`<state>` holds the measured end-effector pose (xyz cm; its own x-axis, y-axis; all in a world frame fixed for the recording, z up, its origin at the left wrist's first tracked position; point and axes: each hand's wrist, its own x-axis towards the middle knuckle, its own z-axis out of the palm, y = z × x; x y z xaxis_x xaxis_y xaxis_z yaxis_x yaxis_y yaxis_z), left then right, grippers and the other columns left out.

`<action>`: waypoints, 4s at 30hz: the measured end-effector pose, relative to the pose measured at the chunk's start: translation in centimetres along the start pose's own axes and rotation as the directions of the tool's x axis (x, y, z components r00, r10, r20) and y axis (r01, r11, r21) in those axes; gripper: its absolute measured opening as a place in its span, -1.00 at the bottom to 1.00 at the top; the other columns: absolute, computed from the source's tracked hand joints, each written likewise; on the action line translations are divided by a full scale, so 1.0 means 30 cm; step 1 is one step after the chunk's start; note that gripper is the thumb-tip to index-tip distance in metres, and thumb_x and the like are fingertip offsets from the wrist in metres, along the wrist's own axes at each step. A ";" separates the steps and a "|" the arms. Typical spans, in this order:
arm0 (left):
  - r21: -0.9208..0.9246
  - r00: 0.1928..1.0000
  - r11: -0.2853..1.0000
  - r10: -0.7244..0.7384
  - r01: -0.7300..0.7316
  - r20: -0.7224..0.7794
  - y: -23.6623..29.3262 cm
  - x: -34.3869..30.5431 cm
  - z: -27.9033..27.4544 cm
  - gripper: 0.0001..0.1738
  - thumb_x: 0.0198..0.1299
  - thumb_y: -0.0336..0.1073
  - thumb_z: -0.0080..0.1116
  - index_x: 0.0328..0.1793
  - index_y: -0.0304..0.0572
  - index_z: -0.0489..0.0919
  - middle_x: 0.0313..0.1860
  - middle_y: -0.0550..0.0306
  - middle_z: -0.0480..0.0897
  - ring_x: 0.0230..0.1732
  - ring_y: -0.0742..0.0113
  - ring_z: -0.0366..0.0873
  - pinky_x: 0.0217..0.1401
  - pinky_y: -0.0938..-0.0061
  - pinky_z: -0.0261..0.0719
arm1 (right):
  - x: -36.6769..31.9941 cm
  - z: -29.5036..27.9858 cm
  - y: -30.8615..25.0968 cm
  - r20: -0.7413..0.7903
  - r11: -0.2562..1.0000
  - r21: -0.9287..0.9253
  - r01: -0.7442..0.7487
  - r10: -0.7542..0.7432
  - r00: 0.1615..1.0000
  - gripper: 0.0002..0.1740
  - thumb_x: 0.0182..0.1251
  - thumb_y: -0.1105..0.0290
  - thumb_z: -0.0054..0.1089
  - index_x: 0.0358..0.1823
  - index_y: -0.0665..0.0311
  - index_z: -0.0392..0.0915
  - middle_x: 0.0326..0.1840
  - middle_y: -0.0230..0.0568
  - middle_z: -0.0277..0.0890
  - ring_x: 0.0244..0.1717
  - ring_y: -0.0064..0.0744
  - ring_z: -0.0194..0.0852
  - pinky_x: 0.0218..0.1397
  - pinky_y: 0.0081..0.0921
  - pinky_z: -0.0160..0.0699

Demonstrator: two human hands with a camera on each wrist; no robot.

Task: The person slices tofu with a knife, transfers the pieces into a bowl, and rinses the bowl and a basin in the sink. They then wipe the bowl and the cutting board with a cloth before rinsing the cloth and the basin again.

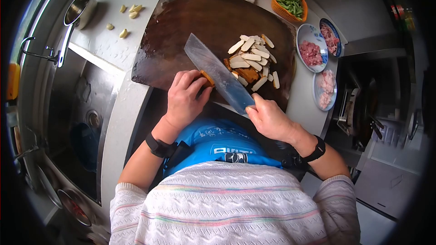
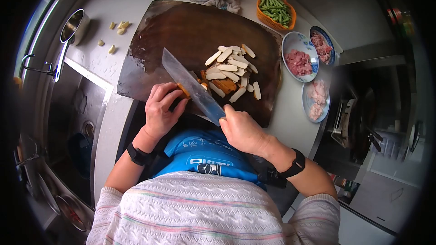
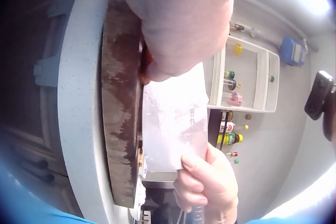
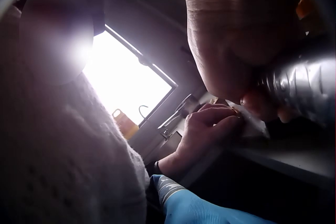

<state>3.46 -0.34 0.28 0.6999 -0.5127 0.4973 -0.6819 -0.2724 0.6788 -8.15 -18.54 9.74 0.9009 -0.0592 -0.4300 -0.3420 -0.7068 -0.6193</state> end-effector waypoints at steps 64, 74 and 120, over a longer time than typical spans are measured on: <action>0.051 1.000 0.999 0.005 -0.007 0.028 0.000 0.007 -0.034 -0.75 -0.22 -0.49 0.36 -0.32 -0.21 0.61 -0.19 0.06 0.55 -0.15 0.06 0.49 -0.12 0.31 0.53 | 0.004 -0.018 -0.021 0.019 0.995 -0.098 0.027 -0.026 0.999 -0.80 0.32 0.39 -0.04 -0.31 0.40 0.24 -0.57 0.19 0.46 -0.43 0.23 0.49 -0.37 0.01 0.44; 0.062 0.924 0.994 0.058 -0.088 0.377 0.036 0.111 -0.073 -0.73 -0.24 -0.56 0.27 -0.31 -0.15 0.62 -0.19 0.05 0.55 -0.16 0.05 0.50 -0.11 0.29 0.54 | -0.103 -0.155 0.048 -0.230 0.988 -0.129 0.081 -0.110 0.967 -0.84 0.27 0.41 0.03 -0.33 0.34 0.29 -0.63 0.08 0.44 -0.51 0.14 0.49 -0.47 -0.06 0.44; -0.124 0.988 0.980 -0.156 0.156 0.011 0.211 0.296 0.215 -0.76 0.06 -0.54 0.17 -0.11 -0.21 0.66 0.03 0.01 0.59 0.09 0.13 0.53 0.11 0.38 0.50 | -0.225 -0.412 0.522 -0.424 0.940 0.341 -0.004 0.158 0.892 -0.86 0.26 0.45 0.11 -0.20 0.23 0.37 -0.65 -0.35 0.39 -0.73 -0.57 0.34 -0.67 -0.55 0.33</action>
<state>3.98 -11.88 5.52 0.7952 -0.4731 0.3794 -0.5328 -0.2463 0.8096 -16.28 -37.93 11.06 0.8629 -0.4629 -0.2027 -0.4164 -0.4240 -0.8043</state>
